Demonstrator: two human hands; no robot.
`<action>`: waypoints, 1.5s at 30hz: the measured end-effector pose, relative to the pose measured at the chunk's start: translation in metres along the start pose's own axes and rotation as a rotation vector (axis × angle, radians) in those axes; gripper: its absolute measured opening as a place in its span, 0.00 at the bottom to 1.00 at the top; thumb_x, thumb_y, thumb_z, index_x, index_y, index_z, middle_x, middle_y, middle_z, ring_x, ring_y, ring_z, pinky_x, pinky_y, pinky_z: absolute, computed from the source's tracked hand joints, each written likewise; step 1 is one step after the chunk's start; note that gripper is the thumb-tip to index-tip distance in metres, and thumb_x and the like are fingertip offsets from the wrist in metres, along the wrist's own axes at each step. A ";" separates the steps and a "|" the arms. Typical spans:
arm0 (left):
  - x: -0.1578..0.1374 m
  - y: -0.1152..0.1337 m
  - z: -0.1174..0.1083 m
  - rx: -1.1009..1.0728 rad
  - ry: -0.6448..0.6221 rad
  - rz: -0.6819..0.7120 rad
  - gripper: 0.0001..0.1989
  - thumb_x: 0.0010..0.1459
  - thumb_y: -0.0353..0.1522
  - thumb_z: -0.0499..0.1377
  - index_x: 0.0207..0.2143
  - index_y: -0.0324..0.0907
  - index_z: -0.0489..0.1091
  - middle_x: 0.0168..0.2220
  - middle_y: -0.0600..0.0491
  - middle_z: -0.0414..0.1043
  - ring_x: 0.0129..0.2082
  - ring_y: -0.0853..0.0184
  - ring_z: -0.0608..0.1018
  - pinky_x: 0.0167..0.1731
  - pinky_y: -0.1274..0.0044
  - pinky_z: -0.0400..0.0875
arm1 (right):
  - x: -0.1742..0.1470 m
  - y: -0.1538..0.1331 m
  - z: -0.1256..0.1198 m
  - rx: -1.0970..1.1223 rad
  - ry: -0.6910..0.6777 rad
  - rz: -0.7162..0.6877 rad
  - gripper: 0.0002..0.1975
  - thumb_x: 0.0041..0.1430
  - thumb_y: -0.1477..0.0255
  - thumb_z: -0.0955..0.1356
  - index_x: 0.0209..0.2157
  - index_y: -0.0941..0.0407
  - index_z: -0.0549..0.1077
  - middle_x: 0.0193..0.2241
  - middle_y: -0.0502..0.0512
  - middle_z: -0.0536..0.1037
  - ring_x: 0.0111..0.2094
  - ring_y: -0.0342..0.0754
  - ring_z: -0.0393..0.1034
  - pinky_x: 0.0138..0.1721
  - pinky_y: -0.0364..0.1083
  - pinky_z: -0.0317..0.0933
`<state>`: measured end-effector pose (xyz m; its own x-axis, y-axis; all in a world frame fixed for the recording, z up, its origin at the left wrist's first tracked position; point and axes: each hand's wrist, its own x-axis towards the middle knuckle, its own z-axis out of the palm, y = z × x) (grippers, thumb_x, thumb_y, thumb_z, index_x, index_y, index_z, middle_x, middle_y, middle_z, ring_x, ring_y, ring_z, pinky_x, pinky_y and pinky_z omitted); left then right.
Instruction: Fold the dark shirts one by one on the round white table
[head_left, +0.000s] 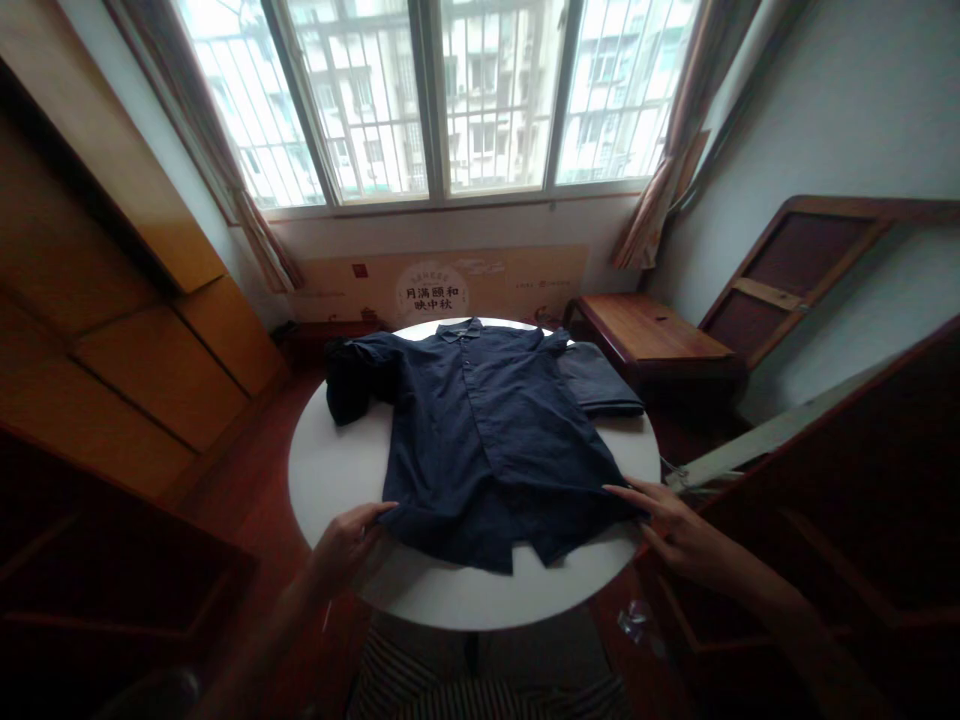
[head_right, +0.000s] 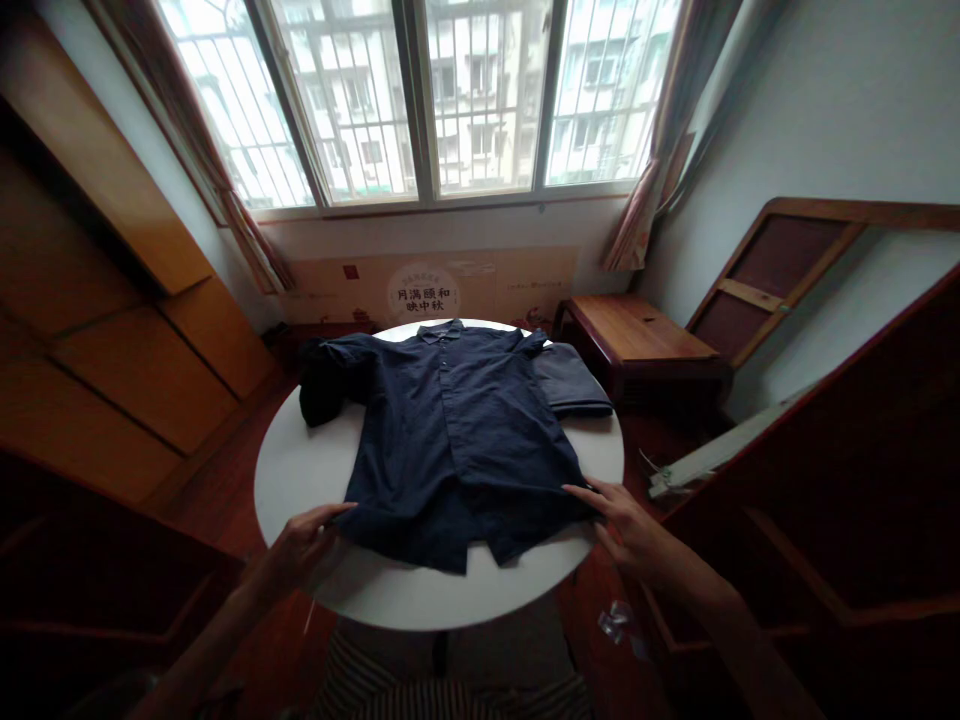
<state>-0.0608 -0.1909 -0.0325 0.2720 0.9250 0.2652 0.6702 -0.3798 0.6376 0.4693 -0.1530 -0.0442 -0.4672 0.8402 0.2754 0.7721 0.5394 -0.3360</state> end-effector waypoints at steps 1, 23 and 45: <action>0.000 0.001 -0.002 -0.002 -0.001 0.008 0.18 0.67 0.40 0.50 0.48 0.42 0.76 0.42 0.47 0.79 0.42 0.62 0.81 0.42 0.74 0.75 | 0.004 -0.003 -0.001 0.017 0.024 0.008 0.27 0.57 0.79 0.62 0.58 0.53 0.71 0.56 0.63 0.71 0.56 0.56 0.69 0.56 0.56 0.66; -0.047 -0.006 -0.035 0.540 0.091 0.230 0.27 0.59 0.31 0.62 0.61 0.48 0.66 0.59 0.42 0.63 0.57 0.53 0.68 0.52 0.64 0.71 | 0.025 -0.070 0.015 -0.325 0.141 -0.415 0.27 0.57 0.84 0.61 0.57 0.55 0.70 0.49 0.63 0.74 0.51 0.55 0.68 0.51 0.56 0.66; -0.011 0.026 -0.007 0.427 -0.019 0.630 0.08 0.64 0.27 0.55 0.33 0.39 0.73 0.57 0.43 0.69 0.50 0.58 0.73 0.47 0.66 0.74 | 0.006 -0.082 0.017 0.024 0.156 -0.492 0.15 0.61 0.87 0.59 0.34 0.57 0.73 0.58 0.64 0.70 0.60 0.53 0.62 0.52 0.53 0.70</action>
<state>-0.0518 -0.2113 -0.0141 0.7008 0.5356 0.4712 0.5924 -0.8050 0.0341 0.3954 -0.1914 -0.0304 -0.7011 0.4694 0.5367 0.4660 0.8714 -0.1534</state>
